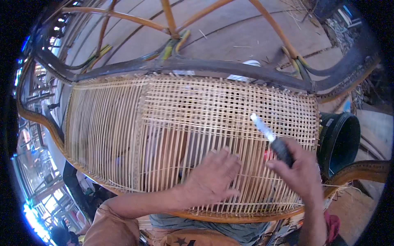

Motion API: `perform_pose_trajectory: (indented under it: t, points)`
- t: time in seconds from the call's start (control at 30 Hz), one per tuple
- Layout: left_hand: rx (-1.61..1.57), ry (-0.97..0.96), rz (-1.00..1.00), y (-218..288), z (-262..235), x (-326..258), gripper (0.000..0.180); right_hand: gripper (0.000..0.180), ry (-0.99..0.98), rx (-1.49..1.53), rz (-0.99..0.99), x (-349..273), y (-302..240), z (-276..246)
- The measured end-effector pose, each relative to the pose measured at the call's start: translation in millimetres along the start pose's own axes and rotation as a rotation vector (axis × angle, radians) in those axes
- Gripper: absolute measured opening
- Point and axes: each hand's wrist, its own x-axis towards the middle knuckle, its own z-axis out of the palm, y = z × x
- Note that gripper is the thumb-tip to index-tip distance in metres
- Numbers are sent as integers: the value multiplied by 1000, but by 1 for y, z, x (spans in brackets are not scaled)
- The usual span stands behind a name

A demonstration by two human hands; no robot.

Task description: Repairing and weaving the seat of a rattan or bamboo bench using bamboo strips, a hammer, and a utility knife.

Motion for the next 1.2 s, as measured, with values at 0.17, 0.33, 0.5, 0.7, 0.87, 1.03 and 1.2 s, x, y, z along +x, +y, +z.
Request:
perform_pose_trajectory:
  t: [0.17,0.33,0.5,0.7,0.87,1.03,1.2]
  points:
    - [40,261,-219,-26,-21,-23,51,37,-72,-5,44,-11,-5,72]
    - [123,388,118,25,-23,-32,60,41,-191,-116,111,-60,-24,68]
    - [-307,48,152,76,-19,-40,62,40,-201,601,23,-122,13,70]
    - [-1052,382,-290,75,7,-71,42,16,682,476,348,-235,126,39]
    - [-1602,707,-236,82,0,-79,38,21,522,-29,560,-293,216,126]
    - [-1257,919,-343,49,-27,-88,33,34,611,-309,426,-304,264,197]
    - [-1126,970,-453,39,-67,-75,35,30,714,-202,233,-318,238,154]
